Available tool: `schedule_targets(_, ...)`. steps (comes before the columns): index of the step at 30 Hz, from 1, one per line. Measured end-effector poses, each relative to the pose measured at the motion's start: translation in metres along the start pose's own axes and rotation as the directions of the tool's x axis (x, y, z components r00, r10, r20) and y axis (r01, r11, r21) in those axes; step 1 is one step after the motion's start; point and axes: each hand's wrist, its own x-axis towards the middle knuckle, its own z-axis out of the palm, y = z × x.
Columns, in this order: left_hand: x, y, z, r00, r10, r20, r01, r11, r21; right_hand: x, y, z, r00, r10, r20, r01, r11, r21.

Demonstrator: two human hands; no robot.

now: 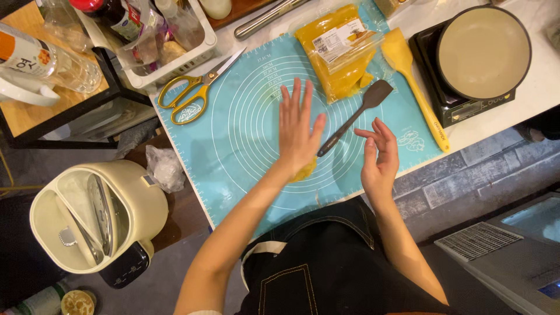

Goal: The person flattens a yellow dough-like sheet on a silicone mat, sprinkles white seeds onto it, and presses them in. They then add chopped nuts and other toppings from nearby containers, continuing to press and shape the mixture by hand.

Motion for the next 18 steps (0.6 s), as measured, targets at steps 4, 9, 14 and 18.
schedule_targets(4,0.004,0.021,0.032,0.995,0.083,0.058,-0.096,0.962,0.254,0.002,0.002,-0.004,0.999,-0.013,-0.029,0.013,1.0,-0.002)
schedule_targets(9,-0.006,0.02,0.041,0.966,0.172,0.194,-0.232,0.906,0.353,0.002,0.002,-0.008,0.999,0.011,-0.049,-0.012,1.0,-0.013)
schedule_targets(14,-0.021,0.013,0.029,0.954,0.184,0.236,-0.261,0.896,0.36,0.001,0.001,-0.009,0.999,0.021,-0.044,-0.022,1.0,-0.019)
schedule_targets(18,-0.03,0.012,0.016,0.94,0.157,0.303,-0.258,0.908,0.33,0.003,0.003,-0.01,0.998,0.024,-0.052,-0.026,0.999,-0.039)
